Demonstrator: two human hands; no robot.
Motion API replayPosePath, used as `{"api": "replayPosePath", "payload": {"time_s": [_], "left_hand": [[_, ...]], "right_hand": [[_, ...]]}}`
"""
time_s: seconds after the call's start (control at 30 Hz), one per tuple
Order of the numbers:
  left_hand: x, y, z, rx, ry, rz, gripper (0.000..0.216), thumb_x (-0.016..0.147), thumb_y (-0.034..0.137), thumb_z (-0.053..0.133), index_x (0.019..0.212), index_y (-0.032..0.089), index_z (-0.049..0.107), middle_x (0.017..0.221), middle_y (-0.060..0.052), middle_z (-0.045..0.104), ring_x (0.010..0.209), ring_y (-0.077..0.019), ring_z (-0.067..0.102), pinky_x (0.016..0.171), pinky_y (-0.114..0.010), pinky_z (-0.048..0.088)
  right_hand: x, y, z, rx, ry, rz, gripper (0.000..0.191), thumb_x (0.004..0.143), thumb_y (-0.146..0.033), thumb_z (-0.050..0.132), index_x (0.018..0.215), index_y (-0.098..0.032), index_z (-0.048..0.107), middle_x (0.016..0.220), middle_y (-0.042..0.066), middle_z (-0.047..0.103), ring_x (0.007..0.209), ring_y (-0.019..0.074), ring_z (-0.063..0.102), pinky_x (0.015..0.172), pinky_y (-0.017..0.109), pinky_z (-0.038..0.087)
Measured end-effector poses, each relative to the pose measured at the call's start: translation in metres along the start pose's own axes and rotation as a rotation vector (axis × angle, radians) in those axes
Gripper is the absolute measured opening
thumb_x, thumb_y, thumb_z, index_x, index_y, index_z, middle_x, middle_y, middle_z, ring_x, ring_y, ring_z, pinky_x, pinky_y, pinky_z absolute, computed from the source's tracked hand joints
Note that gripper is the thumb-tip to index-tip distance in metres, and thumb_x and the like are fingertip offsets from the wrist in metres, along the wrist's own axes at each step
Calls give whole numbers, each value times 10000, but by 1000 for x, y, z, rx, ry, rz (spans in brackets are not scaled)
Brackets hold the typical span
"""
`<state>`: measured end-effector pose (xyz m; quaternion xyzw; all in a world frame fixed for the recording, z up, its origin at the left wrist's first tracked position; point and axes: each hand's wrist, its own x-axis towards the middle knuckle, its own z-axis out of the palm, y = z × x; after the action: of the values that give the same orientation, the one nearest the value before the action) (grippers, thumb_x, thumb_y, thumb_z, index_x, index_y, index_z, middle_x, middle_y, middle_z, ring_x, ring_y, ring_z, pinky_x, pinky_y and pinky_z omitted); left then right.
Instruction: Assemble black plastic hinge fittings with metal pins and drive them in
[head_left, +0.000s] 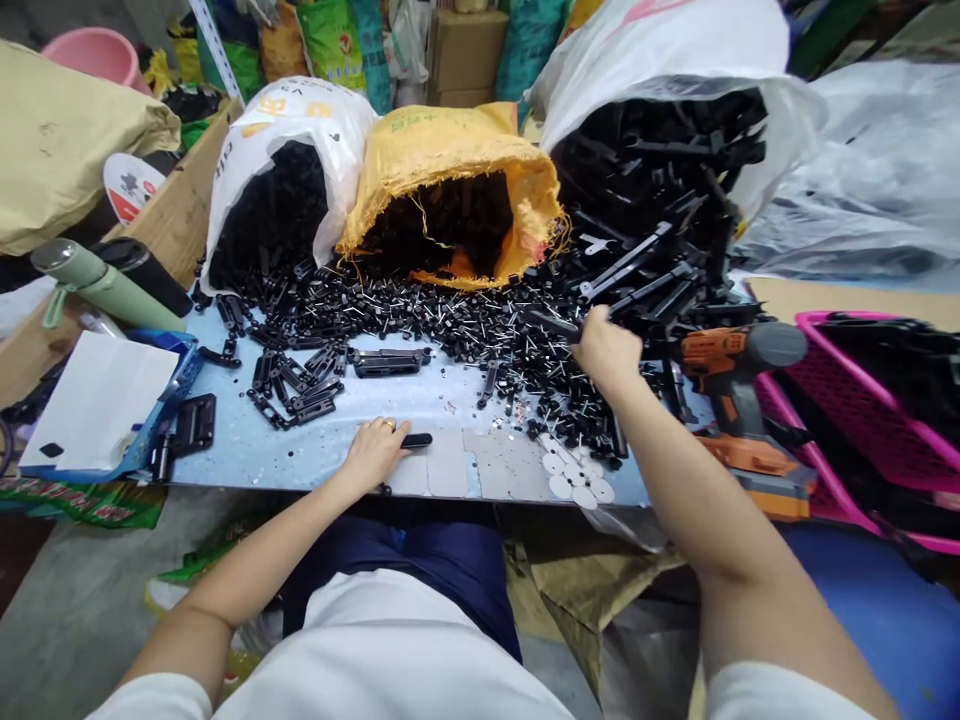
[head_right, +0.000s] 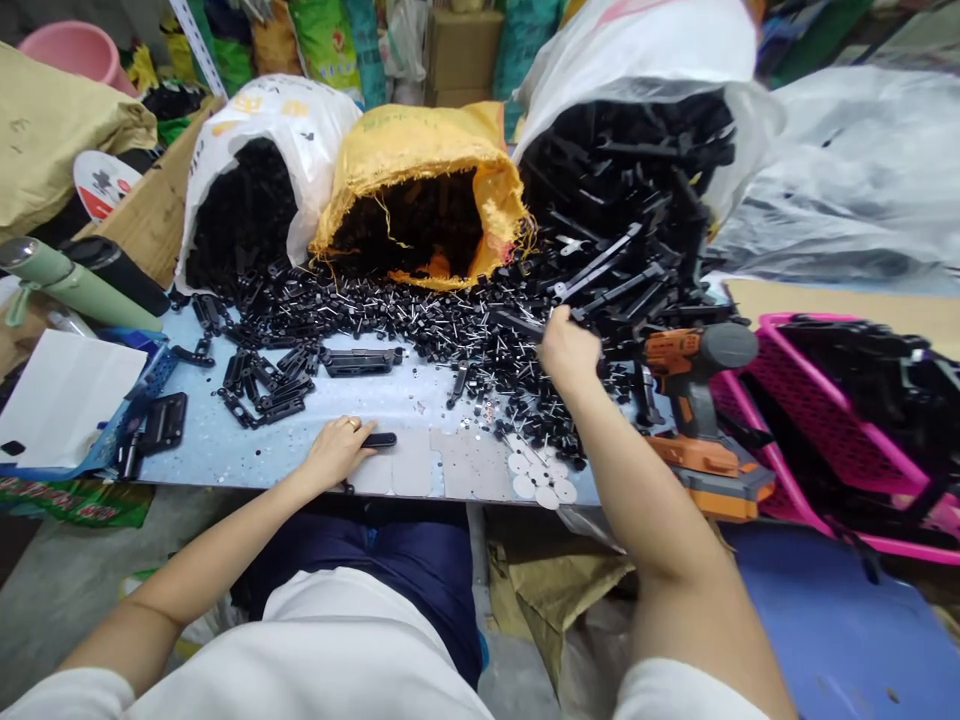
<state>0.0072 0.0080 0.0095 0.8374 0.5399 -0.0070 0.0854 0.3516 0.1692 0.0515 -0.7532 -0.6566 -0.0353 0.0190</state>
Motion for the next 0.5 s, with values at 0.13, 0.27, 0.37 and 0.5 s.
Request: {"api": "replayPosePath", "payload": {"time_s": [0.13, 0.27, 0.37, 0.5], "left_hand": [[8, 5, -1, -169, -23, 135, 356, 910, 318, 431, 1240, 191, 469, 1070, -99, 562, 1013, -229, 507, 868, -357, 406], [13, 8, -5, -176, -81, 153, 388, 890, 222, 385, 1271, 186, 444, 1101, -97, 554, 1049, -235, 492, 895, -374, 393], [15, 4, -9, -205, -130, 170, 427, 869, 244, 400, 1294, 207, 425, 1135, -88, 538, 1063, -238, 489, 898, -383, 394], [15, 2, -12, -260, -155, 201, 471, 855, 471, 453, 1257, 225, 452, 1136, -82, 535, 1072, -258, 487, 902, -405, 391]], "right_hand": [[-107, -42, -3, 107, -372, -655, 416, 911, -521, 375, 1058, -156, 512, 748, 73, 607, 579, 164, 544, 575, 271, 389], [-178, -78, 12, 40, -284, -922, 366, 931, -484, 355, 976, -180, 554, 916, 100, 606, 791, 191, 596, 668, 265, 387], [-190, -88, 22, -9, -311, -859, 383, 928, -505, 342, 977, -190, 554, 879, 88, 620, 771, 200, 614, 611, 253, 362], [-188, -90, 22, -13, -353, -837, 479, 919, -574, 266, 972, -192, 550, 827, 83, 646, 695, 210, 633, 553, 253, 331]]}}
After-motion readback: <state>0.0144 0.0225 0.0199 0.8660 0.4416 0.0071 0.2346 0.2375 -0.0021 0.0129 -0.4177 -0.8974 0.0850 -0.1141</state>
